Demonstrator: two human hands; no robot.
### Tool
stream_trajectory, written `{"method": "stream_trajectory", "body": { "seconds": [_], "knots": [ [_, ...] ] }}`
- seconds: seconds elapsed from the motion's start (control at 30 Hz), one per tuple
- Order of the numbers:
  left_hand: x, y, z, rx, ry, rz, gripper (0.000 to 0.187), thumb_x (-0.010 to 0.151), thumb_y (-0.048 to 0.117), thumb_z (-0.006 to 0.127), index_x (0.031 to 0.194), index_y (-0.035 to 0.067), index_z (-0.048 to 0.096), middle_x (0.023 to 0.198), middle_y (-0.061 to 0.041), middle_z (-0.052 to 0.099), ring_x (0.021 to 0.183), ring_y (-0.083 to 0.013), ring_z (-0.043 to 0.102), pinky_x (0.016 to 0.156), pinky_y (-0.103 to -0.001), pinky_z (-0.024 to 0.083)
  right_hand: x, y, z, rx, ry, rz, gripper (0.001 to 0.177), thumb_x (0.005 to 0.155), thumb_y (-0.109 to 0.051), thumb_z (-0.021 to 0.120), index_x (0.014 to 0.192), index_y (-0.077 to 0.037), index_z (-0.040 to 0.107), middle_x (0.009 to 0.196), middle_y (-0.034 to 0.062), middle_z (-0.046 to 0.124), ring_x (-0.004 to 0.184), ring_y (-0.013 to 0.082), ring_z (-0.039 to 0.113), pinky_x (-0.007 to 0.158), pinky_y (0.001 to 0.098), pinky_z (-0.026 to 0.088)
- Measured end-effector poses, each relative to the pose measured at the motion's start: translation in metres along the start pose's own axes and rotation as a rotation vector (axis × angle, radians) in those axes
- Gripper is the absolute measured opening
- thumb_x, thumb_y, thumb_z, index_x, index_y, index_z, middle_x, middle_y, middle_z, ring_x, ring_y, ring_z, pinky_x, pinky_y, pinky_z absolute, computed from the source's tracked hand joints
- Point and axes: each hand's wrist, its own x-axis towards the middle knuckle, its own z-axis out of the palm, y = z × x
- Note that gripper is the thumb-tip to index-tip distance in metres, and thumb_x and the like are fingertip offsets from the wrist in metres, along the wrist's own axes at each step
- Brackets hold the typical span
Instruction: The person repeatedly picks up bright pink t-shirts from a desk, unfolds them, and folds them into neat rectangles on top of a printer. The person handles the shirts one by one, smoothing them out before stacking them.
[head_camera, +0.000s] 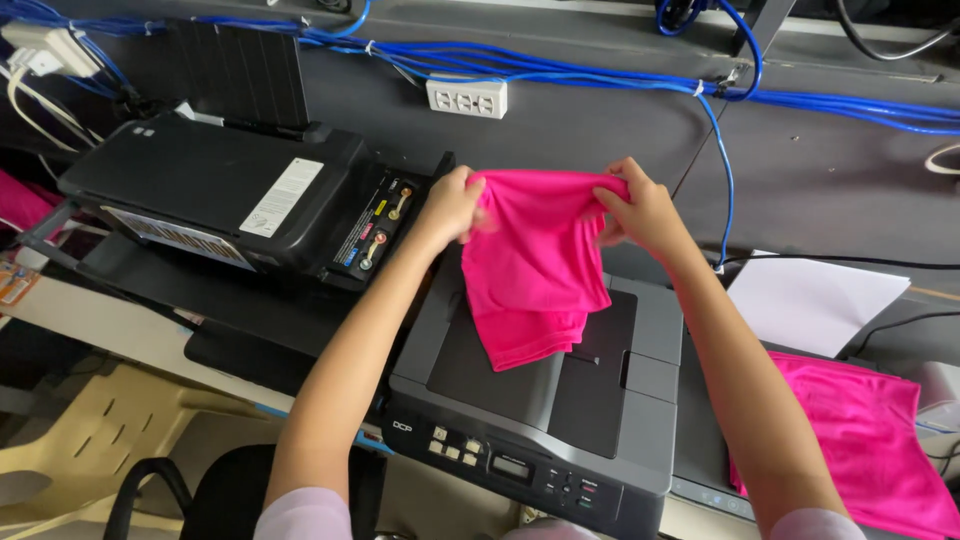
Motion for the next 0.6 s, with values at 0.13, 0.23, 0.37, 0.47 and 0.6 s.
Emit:
{"method": "stream_trajectory", "body": {
  "seconds": [0.13,0.23,0.37,0.47,0.6],
  "knots": [
    [0.014,0.02,-0.017,-1.063,-0.412,-0.635,0.019,0.104,0.03,0.042,0.112,0.015,0.05,0.103,-0.016,0.078,0.085,-0.0398,0.073,0.071,-0.05,0.058,0.02,0.015,0.008,0.312,-0.052,0.051,0.027,0.097,-0.013,0.065,0.12,-0.01,0.051,0.086,0.0043,0.069,0.072,0.018,0.073,0.064,0.0336,0.061],
    [0.016,0.02,-0.016,-1.27,-0.195,-0.444,0.018,0.106,0.021,0.049,0.12,0.01,0.045,0.112,-0.005,0.061,0.11,-0.0294,0.071,0.089,-0.054,0.063,0.026,0.019,0.005,0.138,0.083,-0.366,0.029,0.104,-0.003,0.066,0.127,-0.008,0.048,0.094,0.0067,0.059,0.083,0.0119,0.056,0.072,0.0257,0.048],
    [-0.005,0.032,-0.053,-1.243,-0.104,-0.047,0.024,0.111,0.015,0.057,0.132,0.008,0.051,0.119,-0.002,0.055,0.116,-0.0168,0.056,0.115,-0.047,0.05,0.001,-0.001,-0.016,0.118,0.211,-0.675,0.031,0.105,0.007,0.063,0.128,-0.005,0.045,0.112,0.0077,0.057,0.101,0.0117,0.054,0.086,0.0242,0.047],
    [-0.039,0.057,-0.099,-0.958,-0.161,0.091,0.022,0.109,0.015,0.064,0.129,0.007,0.056,0.116,-0.002,0.057,0.111,-0.0138,0.056,0.112,-0.042,0.048,-0.031,-0.004,-0.031,0.035,0.137,-0.655,0.032,0.103,0.006,0.064,0.127,-0.004,0.046,0.109,0.0093,0.059,0.097,0.0139,0.056,0.084,0.0271,0.048],
    [-0.089,0.096,-0.143,-0.201,-0.306,-0.019,0.022,0.096,0.024,0.071,0.109,0.007,0.067,0.114,-0.002,0.072,0.106,-0.0164,0.072,0.094,-0.034,0.056,-0.063,0.015,-0.054,-0.279,-0.233,-0.425,0.036,0.09,-0.007,0.071,0.123,-0.007,0.058,0.096,0.0098,0.072,0.088,0.0248,0.073,0.073,0.0347,0.057]
  ]
}}
